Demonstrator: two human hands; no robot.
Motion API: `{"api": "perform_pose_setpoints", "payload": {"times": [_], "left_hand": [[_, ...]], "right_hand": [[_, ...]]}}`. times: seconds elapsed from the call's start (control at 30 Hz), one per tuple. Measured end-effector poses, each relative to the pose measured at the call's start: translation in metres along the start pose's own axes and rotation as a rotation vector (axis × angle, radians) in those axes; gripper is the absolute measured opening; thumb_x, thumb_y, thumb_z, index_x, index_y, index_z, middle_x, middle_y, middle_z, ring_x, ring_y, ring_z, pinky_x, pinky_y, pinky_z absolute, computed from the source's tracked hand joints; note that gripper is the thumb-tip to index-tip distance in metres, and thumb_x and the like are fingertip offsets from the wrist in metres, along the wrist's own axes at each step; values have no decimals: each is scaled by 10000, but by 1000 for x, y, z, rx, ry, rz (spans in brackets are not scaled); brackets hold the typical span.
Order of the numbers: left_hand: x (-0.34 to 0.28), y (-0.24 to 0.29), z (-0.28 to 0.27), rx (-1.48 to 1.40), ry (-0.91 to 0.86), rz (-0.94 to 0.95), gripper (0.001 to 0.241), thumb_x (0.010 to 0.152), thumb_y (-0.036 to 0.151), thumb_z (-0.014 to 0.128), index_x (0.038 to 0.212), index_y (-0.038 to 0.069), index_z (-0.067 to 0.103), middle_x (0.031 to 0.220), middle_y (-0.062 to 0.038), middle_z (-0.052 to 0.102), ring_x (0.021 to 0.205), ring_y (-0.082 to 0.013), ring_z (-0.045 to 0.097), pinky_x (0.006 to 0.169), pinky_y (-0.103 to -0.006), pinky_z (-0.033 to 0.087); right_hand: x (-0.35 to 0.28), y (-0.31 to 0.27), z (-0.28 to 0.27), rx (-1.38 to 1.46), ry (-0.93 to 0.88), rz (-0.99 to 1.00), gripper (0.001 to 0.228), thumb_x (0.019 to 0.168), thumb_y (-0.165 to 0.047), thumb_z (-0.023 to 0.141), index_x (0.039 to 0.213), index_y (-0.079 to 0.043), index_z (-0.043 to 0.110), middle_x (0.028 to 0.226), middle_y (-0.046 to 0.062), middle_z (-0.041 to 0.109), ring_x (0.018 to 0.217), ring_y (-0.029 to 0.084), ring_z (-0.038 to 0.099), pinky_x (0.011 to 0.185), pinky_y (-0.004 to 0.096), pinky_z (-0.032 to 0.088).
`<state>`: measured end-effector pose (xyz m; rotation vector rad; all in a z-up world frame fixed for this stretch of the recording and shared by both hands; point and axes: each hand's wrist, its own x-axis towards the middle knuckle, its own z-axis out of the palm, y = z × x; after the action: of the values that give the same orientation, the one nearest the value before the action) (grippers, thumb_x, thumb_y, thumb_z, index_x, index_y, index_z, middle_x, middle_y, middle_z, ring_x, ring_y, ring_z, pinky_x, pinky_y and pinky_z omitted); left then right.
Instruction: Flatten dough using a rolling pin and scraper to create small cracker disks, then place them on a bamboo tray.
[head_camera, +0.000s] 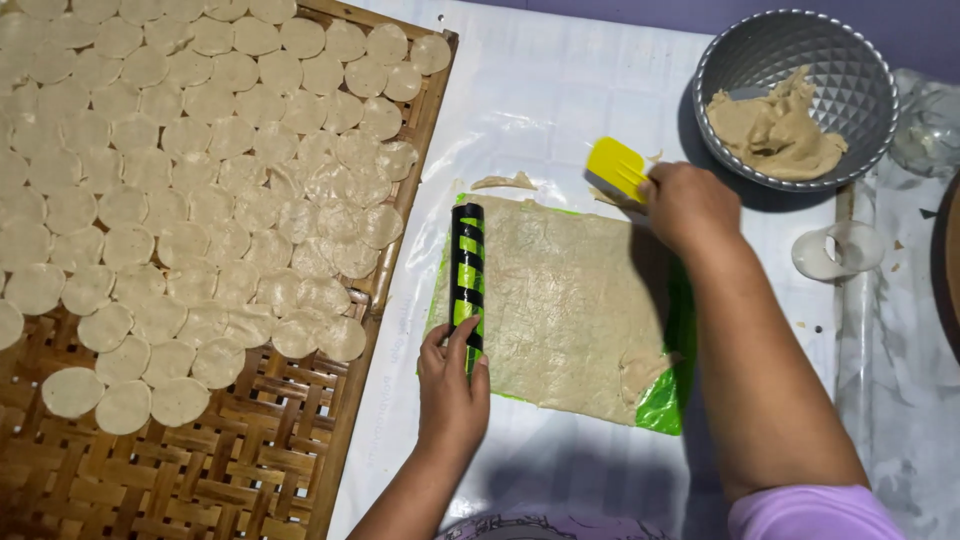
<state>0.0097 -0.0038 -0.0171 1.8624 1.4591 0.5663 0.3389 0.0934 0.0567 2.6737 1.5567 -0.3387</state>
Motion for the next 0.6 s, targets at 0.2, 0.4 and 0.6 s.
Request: {"api": "perform_pose_setpoints", "payload": {"times": [0.2, 0.4, 0.6], "left_hand": [[17, 10, -9, 169, 18, 32, 398, 920, 234, 659, 1301, 129, 616, 1412, -173, 438, 1256, -350, 450, 1044, -524, 383], [120, 16, -35, 80, 146, 129, 243, 1020, 258, 578, 1194, 196, 736, 1201, -151, 635, 1165, -377, 600, 1033, -555, 397], [225, -36, 16, 162, 142, -14, 289, 1016, 422, 530, 1149, 321, 766, 1087, 22, 740, 1073, -281, 692, 1008, -494, 444]], "right_hand": [[-4, 89, 5, -288, -155, 285, 460, 1019, -411, 600, 1118, -15, 813, 1078, 174, 810, 963, 381, 771, 741, 501, 575], [1, 56, -3, -79, -266, 136, 387, 1048, -333, 524, 1205, -119, 805, 1211, 225, 774, 1217, 456, 668, 968, 601, 523], [34, -13, 29, -10, -211, -20, 315, 1016, -335, 555, 1126, -191, 812, 1060, 166, 787, 1103, 412, 719, 899, 552, 558]]}}
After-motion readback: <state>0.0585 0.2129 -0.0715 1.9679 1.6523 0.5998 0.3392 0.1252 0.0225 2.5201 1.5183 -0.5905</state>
